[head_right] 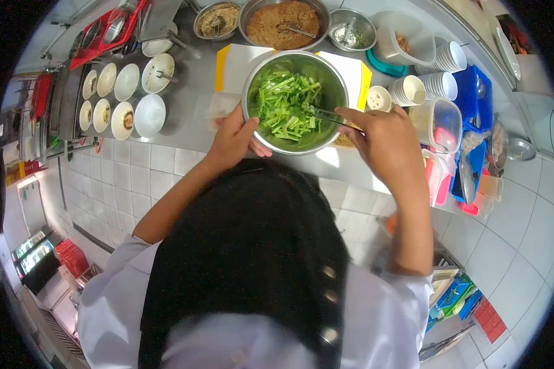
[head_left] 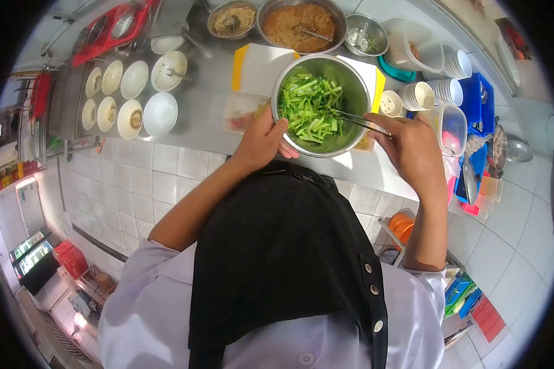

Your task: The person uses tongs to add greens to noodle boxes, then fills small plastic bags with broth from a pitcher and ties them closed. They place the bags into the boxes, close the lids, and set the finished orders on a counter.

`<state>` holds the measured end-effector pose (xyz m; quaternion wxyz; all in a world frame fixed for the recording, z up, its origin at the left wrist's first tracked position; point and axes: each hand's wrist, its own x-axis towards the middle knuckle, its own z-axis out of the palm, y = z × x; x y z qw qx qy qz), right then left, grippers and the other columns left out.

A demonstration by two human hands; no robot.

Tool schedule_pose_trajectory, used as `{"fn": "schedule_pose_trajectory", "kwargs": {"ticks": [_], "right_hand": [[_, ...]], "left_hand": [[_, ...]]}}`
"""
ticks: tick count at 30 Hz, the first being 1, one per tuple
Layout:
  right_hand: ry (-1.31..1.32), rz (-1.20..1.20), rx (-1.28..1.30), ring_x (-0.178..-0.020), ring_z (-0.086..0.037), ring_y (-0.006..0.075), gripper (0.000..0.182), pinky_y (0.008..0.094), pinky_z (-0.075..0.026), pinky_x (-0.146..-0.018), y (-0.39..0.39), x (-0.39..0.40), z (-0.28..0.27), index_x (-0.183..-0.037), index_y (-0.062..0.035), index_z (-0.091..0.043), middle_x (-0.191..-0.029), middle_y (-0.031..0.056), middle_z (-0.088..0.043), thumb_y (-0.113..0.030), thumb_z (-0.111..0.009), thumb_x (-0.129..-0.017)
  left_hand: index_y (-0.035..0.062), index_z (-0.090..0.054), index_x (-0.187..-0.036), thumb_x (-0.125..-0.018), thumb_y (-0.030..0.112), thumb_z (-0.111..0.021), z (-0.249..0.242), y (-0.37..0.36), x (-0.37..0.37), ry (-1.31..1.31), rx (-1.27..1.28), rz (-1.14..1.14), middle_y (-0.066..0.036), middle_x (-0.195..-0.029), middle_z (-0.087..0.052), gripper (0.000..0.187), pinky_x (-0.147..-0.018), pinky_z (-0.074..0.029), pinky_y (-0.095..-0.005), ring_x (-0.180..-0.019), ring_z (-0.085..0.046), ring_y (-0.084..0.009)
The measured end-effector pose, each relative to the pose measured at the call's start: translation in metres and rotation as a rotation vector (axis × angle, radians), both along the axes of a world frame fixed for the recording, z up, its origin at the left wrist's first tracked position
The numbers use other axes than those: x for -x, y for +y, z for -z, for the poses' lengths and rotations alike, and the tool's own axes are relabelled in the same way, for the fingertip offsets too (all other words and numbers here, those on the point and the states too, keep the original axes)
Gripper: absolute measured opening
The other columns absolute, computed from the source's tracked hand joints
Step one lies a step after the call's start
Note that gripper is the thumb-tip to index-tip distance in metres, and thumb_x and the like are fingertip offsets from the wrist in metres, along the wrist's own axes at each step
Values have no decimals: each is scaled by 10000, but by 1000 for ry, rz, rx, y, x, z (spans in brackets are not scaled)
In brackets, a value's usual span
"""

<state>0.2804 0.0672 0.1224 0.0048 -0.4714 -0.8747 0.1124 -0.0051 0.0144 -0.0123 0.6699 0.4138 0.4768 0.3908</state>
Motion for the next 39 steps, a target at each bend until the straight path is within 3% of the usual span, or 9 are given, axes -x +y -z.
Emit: {"fn": "schedule_pose_trajectory", "kwargs": {"ticks": [2, 4, 5, 8, 14, 16, 19, 26, 39], "right_hand": [[62, 91, 86, -745, -707, 312, 285, 374, -518, -828, 1, -13, 2, -1204, -143, -796, -878, 155, -773, -283, -757, -959], [463, 300, 368, -770, -716, 256, 302, 338, -529, -844, 3, -41, 29, -1248, -78, -777, -970, 203, -785, -221, -759, -982], [563, 333, 397, -837, -698, 170, 315, 315, -540, -843, 2, -55, 40, -1270, -32, -760, -1060, 203, -795, -176, -760, -990], [698, 460, 393, -859, -661, 114, 327, 323, -548, -816, -10, -91, 57, -1266, -19, -759, -1110, 159, -802, -191, -770, -989], [381, 621, 281, -900, -753, 250, 344, 363, -539, -901, -21, -115, 107, -1290, -118, -768, -1094, 184, -788, -226, -776, -963], [63, 425, -40, -845, -746, 296, 351, 429, -516, -894, -16, -110, 146, -1282, -190, -770, -997, 167, -783, -294, -766, -947], [-164, 382, -59, -847, -743, 291, 342, 464, -495, -882, -16, -101, 160, -1264, -239, -767, -910, 121, -780, -339, -753, -937], [-118, 467, -136, -851, -749, 273, 318, 461, -511, -885, -23, -85, 149, -1250, -262, -773, -884, 111, -776, -321, -750, -939], [5, 705, 46, -873, -741, 389, 294, 509, -579, -810, -36, -81, 163, -1210, -211, -794, -928, 186, -769, -364, -726, -969]], "left_hand": [[-40, -315, -1532, -1113, 92, -377, 3, 3, 1, 13, 15, -22, -257, -1066, -700, 444, -548, -659, -300, -675, -768, -273], [-38, -322, -1520, -1113, 98, -384, 8, 4, 2, 30, 13, -20, -255, -1040, -707, 434, -545, -658, -304, -672, -768, -280], [-35, -328, -1509, -1112, 104, -392, 11, 6, 2, 46, 9, -30, -253, -1014, -715, 425, -543, -657, -309, -668, -768, -286], [-34, -357, -1455, -1112, 113, -394, 18, 6, 5, 67, 118, -110, -256, -986, -719, 376, -538, -653, -319, -659, -766, -295], [-25, -396, -1356, -1117, 140, -358, 20, 5, 22, 81, 92, -198, -258, -993, -722, 293, -543, -651, -333, -665, -765, -295], [-30, -397, -1342, -1115, 134, -352, 21, 5, 26, 85, 68, -203, -262, -990, -720, 284, -545, -655, -335, -664, -764, -293], [-28, -383, -1346, -1115, 139, -348, 20, 4, 28, 135, 74, -205, -266, -994, -718, 287, -554, -654, -333, -676, -766, -298], [-6, -425, -1331, -1126, 168, -366, 23, -3, 26, 165, 72, -238, -238, -1021, -729, 275, -558, -647, -318, -680, -767, -273], [-30, -382, -1374, -1119, 120, -324, 17, -7, 21, 177, 102, -208, -257, -1034, -712, 301, -556, -646, -324, -673, -760, -278]]}}
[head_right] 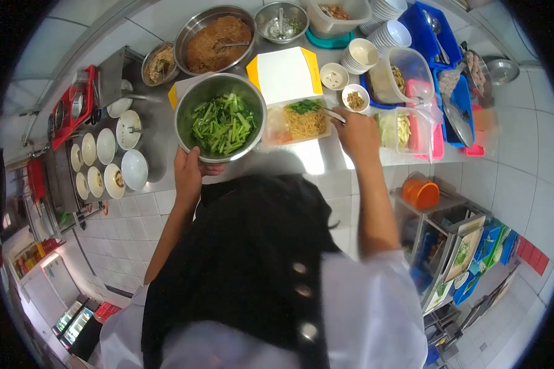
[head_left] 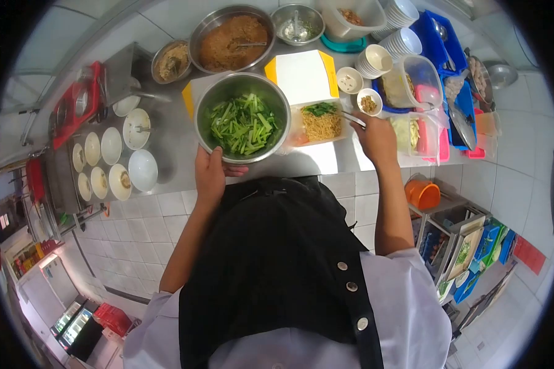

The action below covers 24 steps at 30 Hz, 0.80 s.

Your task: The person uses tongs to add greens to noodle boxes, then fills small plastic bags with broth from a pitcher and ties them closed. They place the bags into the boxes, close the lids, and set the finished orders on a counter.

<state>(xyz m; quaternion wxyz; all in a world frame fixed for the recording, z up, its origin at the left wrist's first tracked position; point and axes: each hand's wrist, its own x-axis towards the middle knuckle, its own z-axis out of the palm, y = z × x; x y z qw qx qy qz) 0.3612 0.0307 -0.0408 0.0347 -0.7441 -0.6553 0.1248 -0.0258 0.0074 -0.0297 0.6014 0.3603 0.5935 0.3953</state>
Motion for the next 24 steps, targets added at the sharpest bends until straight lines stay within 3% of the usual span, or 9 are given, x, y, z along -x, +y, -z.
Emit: {"fn": "schedule_pose_trajectory", "kwargs": {"ticks": [2, 11, 13, 17, 20, 24], "right_hand": [[52, 96, 26, -883, -741, 393, 312, 513, -582, -825, -2, 1, -17, -1228, -216, -789, -933, 187, -769, -375, -727, -967], [50, 57, 109, -915, -735, 399, 307, 512, -580, -824, -16, -3, -5, -1239, -233, -783, -956, 196, -767, -370, -723, -971], [120, 43, 9, -834, -733, 399, 321, 493, -567, -780, -18, -1, -4, -1244, -183, -784, -854, 217, -750, -351, -732, -977], [16, -15, 12, -884, -738, 398, 308, 500, -580, -810, -14, 1, 0, -1230, -202, -790, -920, 202, -764, -362, -729, -974], [171, 163, 88, -900, -737, 407, 306, 502, -578, -806, -4, 11, -27, -1229, -213, -789, -947, 218, -763, -377, -724, -978], [120, 57, 73, -927, -732, 420, 314, 504, -579, -827, 5, 22, 10, -1239, -212, -785, -960, 225, -760, -374, -724, -977]], "left_hand": [[-28, -378, -1378, -1118, 121, -323, 0, 0, 1, -6, -13, -5, -259, -1038, -712, 304, -557, -647, -324, -675, -761, -279], [-21, -361, -1391, -1116, 123, -321, -2, 0, 0, -42, 14, 16, -258, -1019, -715, 313, -559, -649, -321, -662, -757, -276], [-19, -358, -1392, -1116, 122, -322, 0, -2, 0, -39, 11, 17, -257, -1014, -716, 313, -560, -649, -321, -660, -756, -276], [-13, -357, -1393, -1116, 121, -328, 0, -3, 0, -58, 7, 8, -250, -1018, -719, 310, -559, -649, -321, -658, -756, -273], [-12, -357, -1394, -1116, 120, -329, 1, -6, -1, -66, 10, -17, -247, -1012, -722, 309, -551, -645, -315, -647, -754, -270], [-6, -374, -1387, -1113, 135, -349, 6, -6, 1, -72, 13, -16, -248, -993, -728, 309, -555, -649, -334, -666, -761, -281]]}}
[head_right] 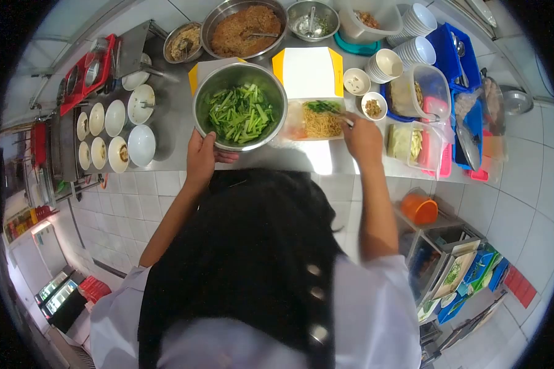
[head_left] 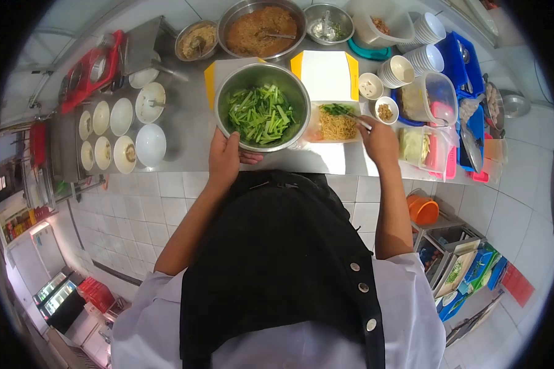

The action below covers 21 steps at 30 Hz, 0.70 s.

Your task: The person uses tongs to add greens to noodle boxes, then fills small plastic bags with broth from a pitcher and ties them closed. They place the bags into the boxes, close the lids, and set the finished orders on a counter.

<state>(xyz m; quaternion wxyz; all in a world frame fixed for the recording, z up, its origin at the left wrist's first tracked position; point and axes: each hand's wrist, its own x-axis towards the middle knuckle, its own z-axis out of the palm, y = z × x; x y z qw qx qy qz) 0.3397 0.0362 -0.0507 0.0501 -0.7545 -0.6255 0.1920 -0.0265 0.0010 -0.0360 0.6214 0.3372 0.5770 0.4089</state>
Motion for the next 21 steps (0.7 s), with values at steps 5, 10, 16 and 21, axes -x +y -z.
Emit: {"fn": "schedule_pose_trajectory", "kwargs": {"ticks": [5, 10, 16, 21], "right_hand": [[29, 23, -20, -937, -729, 427, 330, 513, -578, -827, -8, 7, -17, -1248, -212, -781, -966, 221, -762, -393, -720, -978], [-69, -2, -81, -903, -733, 428, 337, 506, -574, -803, -13, -18, 4, -1263, -208, -774, -941, 231, -761, -374, -733, -973], [231, 49, -144, -705, -709, 342, 348, 429, -548, -679, -13, 6, -95, -1278, -141, -771, -848, 200, -760, -295, -778, -966], [257, -340, -162, -631, -680, 309, 348, 420, -515, -625, -7, 64, -129, -1244, -81, -774, -737, 175, -717, -253, -802, -942]], "left_hand": [[1, -371, -1403, -1121, 141, -347, -2, -6, 0, -2, -15, -19, -244, -993, -728, 316, -559, -650, -325, -661, -759, -275], [10, -309, -1457, -1124, 110, -349, 5, -7, 1, -43, -1, -43, -235, -985, -723, 350, -540, -651, -324, -646, -760, -267], [4, -310, -1456, -1128, 117, -367, 2, -15, 4, -80, -20, -8, -214, -968, -714, 351, -537, -649, -311, -641, -757, -250], [-8, -321, -1482, -1128, 105, -372, -10, -14, 1, -90, -100, 98, -204, -1019, -706, 375, -565, -657, -300, -662, -760, -243]]}}
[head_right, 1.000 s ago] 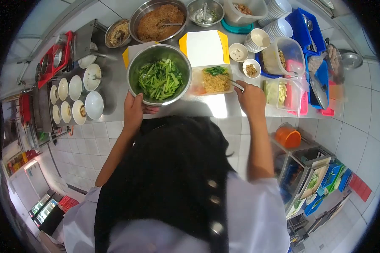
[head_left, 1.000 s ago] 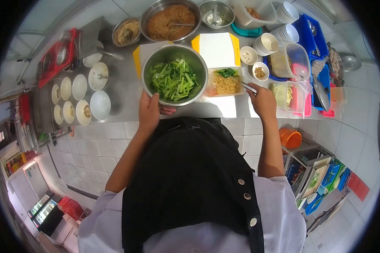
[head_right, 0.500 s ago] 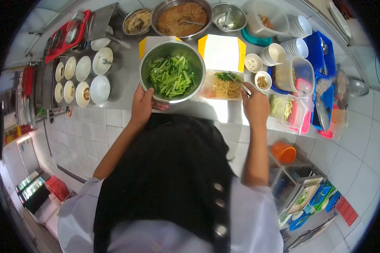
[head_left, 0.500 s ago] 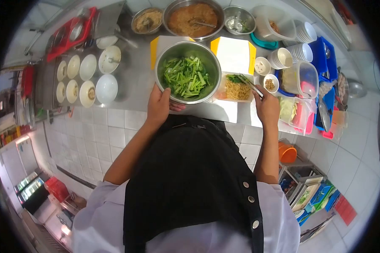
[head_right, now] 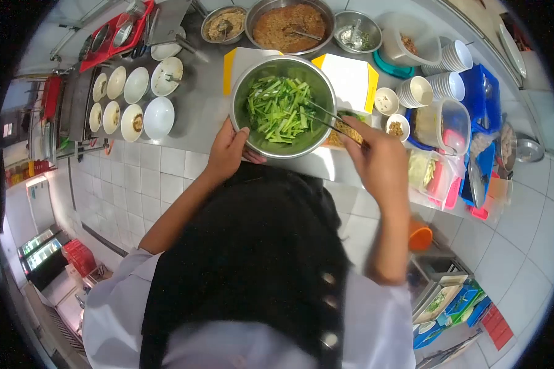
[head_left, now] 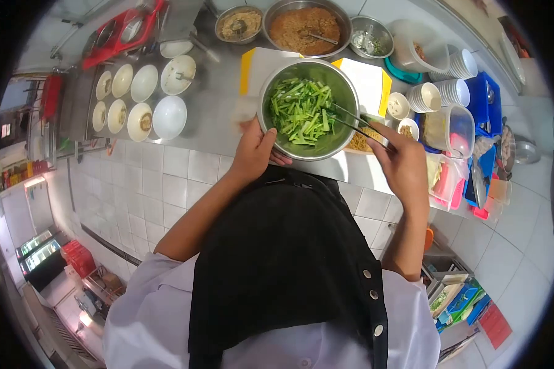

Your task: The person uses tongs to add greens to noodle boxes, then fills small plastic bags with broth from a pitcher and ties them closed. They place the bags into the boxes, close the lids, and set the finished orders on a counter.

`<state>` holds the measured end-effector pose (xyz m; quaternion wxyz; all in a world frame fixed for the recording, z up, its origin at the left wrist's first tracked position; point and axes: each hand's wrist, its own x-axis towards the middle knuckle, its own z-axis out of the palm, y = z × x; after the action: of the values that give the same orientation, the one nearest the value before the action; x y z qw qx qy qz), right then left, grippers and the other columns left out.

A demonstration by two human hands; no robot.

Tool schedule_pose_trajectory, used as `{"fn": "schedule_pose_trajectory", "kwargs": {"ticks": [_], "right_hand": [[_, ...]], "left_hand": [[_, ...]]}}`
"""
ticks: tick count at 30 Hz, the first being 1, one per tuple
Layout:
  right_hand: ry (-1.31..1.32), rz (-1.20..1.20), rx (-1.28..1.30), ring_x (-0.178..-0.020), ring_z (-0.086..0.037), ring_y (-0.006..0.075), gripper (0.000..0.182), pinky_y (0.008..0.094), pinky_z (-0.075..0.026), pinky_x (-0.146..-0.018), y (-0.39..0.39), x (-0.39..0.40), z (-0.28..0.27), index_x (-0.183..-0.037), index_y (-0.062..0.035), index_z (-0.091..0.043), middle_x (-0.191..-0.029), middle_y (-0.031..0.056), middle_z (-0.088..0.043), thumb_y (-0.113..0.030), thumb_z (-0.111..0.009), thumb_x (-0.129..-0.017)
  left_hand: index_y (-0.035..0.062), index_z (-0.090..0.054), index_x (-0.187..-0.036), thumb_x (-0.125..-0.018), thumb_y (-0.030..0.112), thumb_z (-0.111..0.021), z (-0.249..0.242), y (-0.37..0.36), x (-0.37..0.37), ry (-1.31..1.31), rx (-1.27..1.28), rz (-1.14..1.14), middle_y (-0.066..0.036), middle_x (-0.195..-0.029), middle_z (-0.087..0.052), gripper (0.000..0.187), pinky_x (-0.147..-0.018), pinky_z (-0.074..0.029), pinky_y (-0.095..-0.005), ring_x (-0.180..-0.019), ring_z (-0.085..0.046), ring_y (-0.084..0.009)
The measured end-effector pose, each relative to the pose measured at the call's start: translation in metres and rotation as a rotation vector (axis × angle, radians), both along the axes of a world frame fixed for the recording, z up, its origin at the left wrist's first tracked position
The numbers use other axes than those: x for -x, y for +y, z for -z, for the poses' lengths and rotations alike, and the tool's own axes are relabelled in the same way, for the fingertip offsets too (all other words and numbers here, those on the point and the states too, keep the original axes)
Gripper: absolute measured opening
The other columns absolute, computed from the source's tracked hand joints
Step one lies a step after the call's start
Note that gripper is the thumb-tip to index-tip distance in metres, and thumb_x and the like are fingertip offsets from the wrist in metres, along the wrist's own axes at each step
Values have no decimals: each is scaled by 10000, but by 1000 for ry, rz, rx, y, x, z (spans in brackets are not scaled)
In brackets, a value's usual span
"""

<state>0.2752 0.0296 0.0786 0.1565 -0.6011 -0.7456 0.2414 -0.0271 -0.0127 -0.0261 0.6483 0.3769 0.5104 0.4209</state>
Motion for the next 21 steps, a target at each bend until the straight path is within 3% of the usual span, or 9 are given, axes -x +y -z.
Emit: {"fn": "schedule_pose_trajectory", "kwargs": {"ticks": [4, 8, 14, 17, 19, 21], "right_hand": [[-122, 36, -173, -638, -700, 347, 289, 448, -537, -630, 19, 27, 2, -1156, -99, -802, -685, 158, -704, -303, -776, -953], [-101, 26, -143, -692, -706, 392, 272, 479, -554, -665, 26, 40, 15, -1133, -116, -816, -724, 181, -717, -315, -765, -955], [-120, -233, 41, -746, -717, 385, 242, 486, -560, -708, 5, 22, -5, -1129, -160, -826, -774, 188, -731, -290, -779, -931], [-168, -142, 56, -706, -703, 369, 276, 470, -549, -684, 9, 21, -26, -1175, -158, -812, -774, 179, -730, -286, -784, -932], [-164, -92, -85, -673, -692, 363, 314, 456, -541, -671, 15, 21, -17, -1217, -152, -794, -760, 184, -721, -298, -782, -939], [-98, -86, -45, -682, -693, 364, 305, 459, -541, -677, 20, 33, -14, -1206, -151, -798, -768, 188, -721, -299, -782, -939]], "left_hand": [[-22, -305, -1513, -1129, 96, -372, -13, 2, -15, 0, -52, 50, -212, -1089, -689, 407, -583, -663, -286, -676, -761, -241], [-19, -293, -1534, -1128, 92, -370, -11, -1, -14, -9, -67, 60, -207, -1086, -688, 428, -586, -662, -277, -689, -765, -238], [-10, -297, -1536, -1126, 90, -373, -15, -6, -12, -23, -42, 34, -205, -1091, -686, 429, -603, -665, -275, -702, -767, -237], [-6, -300, -1537, -1125, 96, -378, -12, -6, -9, -10, -26, 31, -205, -1097, -683, 431, -602, -663, -277, -700, -766, -239], [-6, -300, -1538, -1125, 102, -382, -12, -5, -8, -36, -39, 44, -207, -1106, -682, 435, -602, -661, -279, -700, -766, -241], [-7, -299, -1538, -1124, 104, -383, -14, -5, -10, -38, -43, 41, -207, -1103, -682, 436, -604, -661, -280, -702, -766, -242]]}}
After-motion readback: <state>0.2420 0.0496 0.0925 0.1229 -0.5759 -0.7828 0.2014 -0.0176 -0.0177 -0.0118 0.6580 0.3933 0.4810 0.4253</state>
